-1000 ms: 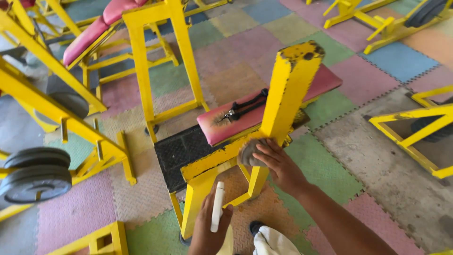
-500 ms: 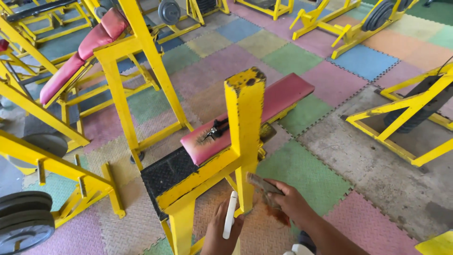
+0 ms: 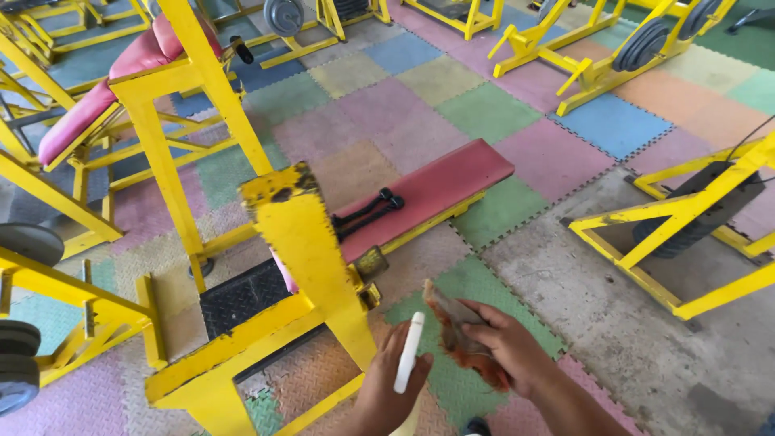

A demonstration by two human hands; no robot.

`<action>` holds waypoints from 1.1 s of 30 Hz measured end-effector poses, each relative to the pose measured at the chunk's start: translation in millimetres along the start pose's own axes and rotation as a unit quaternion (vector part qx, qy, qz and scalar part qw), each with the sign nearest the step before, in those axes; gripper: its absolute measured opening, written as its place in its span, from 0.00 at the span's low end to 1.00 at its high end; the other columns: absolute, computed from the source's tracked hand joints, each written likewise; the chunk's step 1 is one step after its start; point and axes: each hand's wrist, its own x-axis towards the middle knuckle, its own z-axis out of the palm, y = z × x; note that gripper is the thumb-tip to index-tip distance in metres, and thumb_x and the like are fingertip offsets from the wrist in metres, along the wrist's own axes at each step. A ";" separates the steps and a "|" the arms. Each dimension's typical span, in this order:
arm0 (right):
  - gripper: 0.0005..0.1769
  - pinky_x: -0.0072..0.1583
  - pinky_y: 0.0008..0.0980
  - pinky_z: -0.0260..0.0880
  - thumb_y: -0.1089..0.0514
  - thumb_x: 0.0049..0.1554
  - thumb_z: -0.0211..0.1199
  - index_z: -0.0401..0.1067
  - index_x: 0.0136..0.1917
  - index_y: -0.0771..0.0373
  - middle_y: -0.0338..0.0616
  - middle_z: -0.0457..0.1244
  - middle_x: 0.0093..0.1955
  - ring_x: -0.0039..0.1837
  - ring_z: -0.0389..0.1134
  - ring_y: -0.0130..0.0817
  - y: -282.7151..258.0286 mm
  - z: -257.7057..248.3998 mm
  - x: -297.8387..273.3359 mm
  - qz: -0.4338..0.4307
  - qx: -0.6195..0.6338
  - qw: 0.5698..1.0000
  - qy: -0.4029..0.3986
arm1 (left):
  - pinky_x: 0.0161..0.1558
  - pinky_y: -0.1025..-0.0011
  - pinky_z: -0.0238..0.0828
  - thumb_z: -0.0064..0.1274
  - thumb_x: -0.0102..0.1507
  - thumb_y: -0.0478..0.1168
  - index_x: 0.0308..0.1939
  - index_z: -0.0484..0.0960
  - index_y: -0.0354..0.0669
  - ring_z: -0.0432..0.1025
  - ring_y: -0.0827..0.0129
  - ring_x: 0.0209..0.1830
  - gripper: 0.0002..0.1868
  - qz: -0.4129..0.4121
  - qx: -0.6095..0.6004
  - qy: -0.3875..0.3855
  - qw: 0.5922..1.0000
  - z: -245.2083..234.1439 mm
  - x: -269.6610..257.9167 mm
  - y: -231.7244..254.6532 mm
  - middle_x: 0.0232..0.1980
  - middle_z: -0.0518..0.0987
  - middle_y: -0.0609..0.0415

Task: Wiping down and sanitizing various weight machines and benches using a spray bottle and a cloth.

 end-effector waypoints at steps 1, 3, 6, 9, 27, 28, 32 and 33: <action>0.29 0.50 0.34 0.74 0.65 0.58 0.57 0.66 0.73 0.62 0.46 0.71 0.55 0.49 0.73 0.33 -5.2 -12.2 -1.1 0.006 -0.001 1.000 -0.005 | 0.58 0.59 0.72 0.55 0.63 0.40 0.69 0.68 0.37 0.74 0.45 0.56 0.30 -0.007 0.001 0.004 1.000 10.8 3.7 3.1 0.63 0.74 0.39; 0.29 0.50 0.37 0.74 0.64 0.58 0.56 0.67 0.73 0.61 0.48 0.71 0.56 0.48 0.73 0.37 -19.2 -40.8 -3.1 0.014 -0.023 0.999 0.024 | 0.61 0.57 0.69 0.56 0.64 0.38 0.67 0.69 0.34 0.70 0.41 0.64 0.28 0.072 0.031 0.008 0.997 35.9 16.7 10.0 0.64 0.74 0.35; 0.30 0.51 0.37 0.75 0.64 0.58 0.55 0.66 0.73 0.60 0.49 0.71 0.58 0.51 0.74 0.37 -36.3 -83.4 -6.2 0.013 0.003 1.000 0.023 | 0.62 0.58 0.70 0.55 0.64 0.38 0.67 0.69 0.35 0.70 0.42 0.65 0.28 0.077 0.006 0.005 0.997 67.6 40.4 32.5 0.65 0.74 0.36; 0.29 0.54 0.37 0.75 0.64 0.59 0.56 0.66 0.74 0.63 0.49 0.69 0.58 0.53 0.74 0.37 -48.3 -115.8 -7.1 -0.004 0.006 0.999 0.038 | 0.62 0.58 0.70 0.55 0.62 0.37 0.67 0.71 0.36 0.70 0.43 0.66 0.28 0.093 -0.011 -0.006 0.996 95.6 56.2 50.4 0.66 0.73 0.37; 0.28 0.52 0.35 0.75 0.63 0.58 0.57 0.67 0.72 0.64 0.47 0.69 0.58 0.53 0.73 0.34 -81.3 -258.3 15.9 -0.035 0.110 0.974 0.195 | 0.60 0.53 0.67 0.53 0.62 0.40 0.68 0.63 0.39 0.69 0.41 0.62 0.31 0.136 0.099 -0.159 0.973 212.4 215.8 27.4 0.66 0.71 0.40; 0.28 0.52 0.35 0.75 0.63 0.58 0.57 0.67 0.72 0.64 0.47 0.69 0.58 0.53 0.73 0.34 -86.6 -262.0 23.8 -0.032 0.115 0.973 0.199 | 0.60 0.53 0.67 0.53 0.62 0.40 0.68 0.63 0.39 0.69 0.41 0.62 0.31 0.134 0.099 -0.166 0.972 219.2 229.6 25.3 0.66 0.71 0.40; 0.28 0.51 0.38 0.72 0.63 0.59 0.57 0.67 0.73 0.63 0.50 0.69 0.60 0.53 0.71 0.39 -115.6 -276.2 65.4 -0.006 0.106 0.957 0.269 | 0.60 0.52 0.67 0.53 0.62 0.41 0.71 0.62 0.39 0.69 0.42 0.62 0.34 0.154 0.085 -0.189 0.966 234.4 289.2 26.7 0.67 0.70 0.40; 0.28 0.52 0.40 0.72 0.62 0.60 0.56 0.66 0.73 0.64 0.51 0.68 0.61 0.54 0.72 0.40 -128.2 -282.6 79.0 0.009 0.112 0.953 0.280 | 0.60 0.51 0.67 0.53 0.62 0.41 0.71 0.62 0.39 0.69 0.43 0.61 0.34 0.157 0.082 -0.197 0.964 238.0 306.7 30.6 0.68 0.69 0.41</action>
